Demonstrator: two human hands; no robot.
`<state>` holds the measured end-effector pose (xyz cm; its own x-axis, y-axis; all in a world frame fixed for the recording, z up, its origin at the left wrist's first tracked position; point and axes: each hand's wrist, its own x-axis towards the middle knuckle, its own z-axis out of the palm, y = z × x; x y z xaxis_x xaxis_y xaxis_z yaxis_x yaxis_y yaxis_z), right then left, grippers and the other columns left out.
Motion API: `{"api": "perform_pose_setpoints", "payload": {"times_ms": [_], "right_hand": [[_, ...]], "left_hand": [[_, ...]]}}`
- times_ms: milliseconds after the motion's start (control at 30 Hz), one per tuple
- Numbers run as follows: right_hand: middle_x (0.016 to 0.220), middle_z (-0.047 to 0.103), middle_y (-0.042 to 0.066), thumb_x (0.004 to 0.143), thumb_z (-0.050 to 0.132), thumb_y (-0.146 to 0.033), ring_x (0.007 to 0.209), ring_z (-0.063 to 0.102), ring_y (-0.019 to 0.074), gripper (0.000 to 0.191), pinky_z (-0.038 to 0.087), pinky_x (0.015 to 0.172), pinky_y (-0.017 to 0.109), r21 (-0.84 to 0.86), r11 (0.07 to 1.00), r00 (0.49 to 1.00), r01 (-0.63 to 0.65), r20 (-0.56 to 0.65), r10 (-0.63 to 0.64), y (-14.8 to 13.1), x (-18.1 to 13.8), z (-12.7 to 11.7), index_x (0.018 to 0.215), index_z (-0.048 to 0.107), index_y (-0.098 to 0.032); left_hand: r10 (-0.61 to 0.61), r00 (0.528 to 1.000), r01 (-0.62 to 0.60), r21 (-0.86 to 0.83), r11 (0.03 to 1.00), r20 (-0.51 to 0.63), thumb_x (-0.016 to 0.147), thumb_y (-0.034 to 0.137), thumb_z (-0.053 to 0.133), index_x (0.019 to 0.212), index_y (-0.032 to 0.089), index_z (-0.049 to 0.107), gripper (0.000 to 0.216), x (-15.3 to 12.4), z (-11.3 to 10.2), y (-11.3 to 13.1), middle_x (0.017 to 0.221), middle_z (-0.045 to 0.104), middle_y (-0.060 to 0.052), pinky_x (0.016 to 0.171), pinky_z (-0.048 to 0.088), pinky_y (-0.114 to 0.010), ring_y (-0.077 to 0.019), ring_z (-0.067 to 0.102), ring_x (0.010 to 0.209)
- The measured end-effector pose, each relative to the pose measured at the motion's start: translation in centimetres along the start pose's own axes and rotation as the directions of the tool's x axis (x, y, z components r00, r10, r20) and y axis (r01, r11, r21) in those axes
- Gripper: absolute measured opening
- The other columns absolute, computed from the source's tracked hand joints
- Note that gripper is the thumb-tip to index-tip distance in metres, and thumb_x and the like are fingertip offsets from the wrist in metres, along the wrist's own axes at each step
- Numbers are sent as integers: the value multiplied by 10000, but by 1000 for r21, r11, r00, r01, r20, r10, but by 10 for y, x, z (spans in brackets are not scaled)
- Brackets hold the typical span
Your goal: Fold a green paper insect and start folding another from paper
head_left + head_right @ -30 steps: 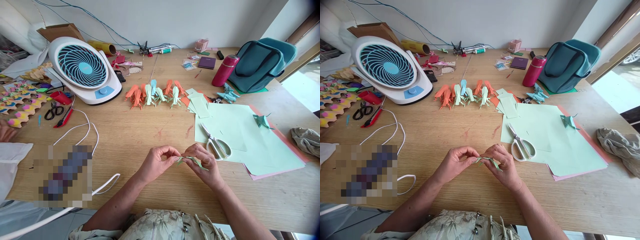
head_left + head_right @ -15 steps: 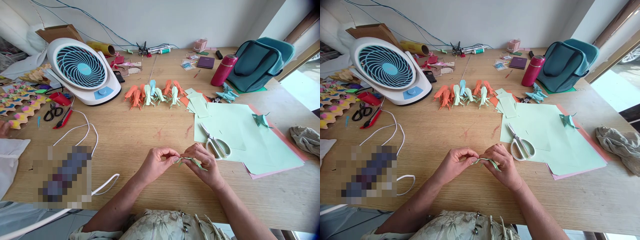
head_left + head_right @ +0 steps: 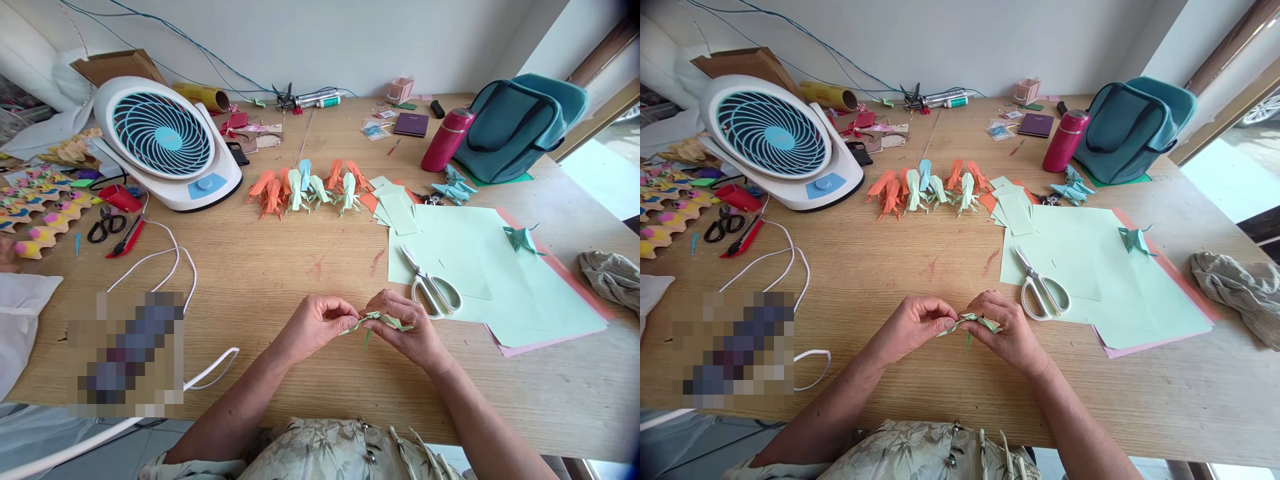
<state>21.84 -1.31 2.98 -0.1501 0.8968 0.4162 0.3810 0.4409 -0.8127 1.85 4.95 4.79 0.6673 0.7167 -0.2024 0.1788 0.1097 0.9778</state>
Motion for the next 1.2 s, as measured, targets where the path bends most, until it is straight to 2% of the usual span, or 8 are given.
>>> {"api": "perform_pose_setpoints", "payload": {"times_ms": [233, 400, 700, 800, 1000, 1200], "right_hand": [[826, 695, 52, 916, 676, -234, 745, 632, 187, 79, 512, 689, 348, -127, 990, 997, 64, -35, -69, 0, -1, 2, 973, 731, -236], [815, 696, 48, 926, 664, -248, 738, 636, 189, 99, 520, 682, 348, -135, 989, 997, 65, -34, -71, -1, 0, 1, 994, 736, -248], [834, 702, 56, 922, 669, -252, 753, 645, 193, 101, 528, 685, 349, -113, 992, 997, 54, -51, -60, -2, -1, 1, 1000, 732, -243], [833, 700, 52, 913, 682, -243, 749, 646, 191, 89, 525, 691, 350, -87, 995, 997, 53, -59, -58, -3, -2, 1, 991, 725, -238], [840, 704, 49, 919, 671, -215, 751, 644, 194, 82, 511, 682, 354, -92, 995, 995, 46, -82, -53, -4, -2, 2, 992, 698, -239], [834, 693, 43, 920, 660, -177, 744, 618, 194, 86, 481, 683, 357, -141, 988, 993, 58, -94, -72, -5, -2, 3, 983, 647, -234]], "left_hand": [[-29, 1000, 28, -173, 985, -4, 779, 371, 751, 776, 141, 721, 231, 4, 2, -1, 697, 672, 0, 626, 430, -205, -90, 551, 633], [-40, 999, 32, -232, 972, -29, 744, 406, 789, 751, 143, 716, 274, 5, 5, -1, 693, 673, -8, 655, 445, -224, -104, 562, 650], [-63, 997, 46, -303, 952, -48, 712, 352, 821, 744, 143, 700, 244, 4, 8, -3, 716, 686, -12, 688, 473, -228, -107, 589, 671], [-35, 998, 21, -271, 962, -48, 750, 301, 787, 772, 139, 705, 183, 3, 8, -2, 743, 697, -16, 705, 475, -223, -106, 600, 690], [82, 992, -91, -92, 992, -96, 840, 242, 681, 817, 135, 685, 110, 0, 13, 2, 790, 693, -27, 744, 481, -225, -123, 620, 755], [151, 976, -139, 84, 987, -160, 893, 250, 607, 842, 145, 657, 127, -3, 19, 2, 779, 656, -19, 685, 445, -215, -114, 560, 714]]}}
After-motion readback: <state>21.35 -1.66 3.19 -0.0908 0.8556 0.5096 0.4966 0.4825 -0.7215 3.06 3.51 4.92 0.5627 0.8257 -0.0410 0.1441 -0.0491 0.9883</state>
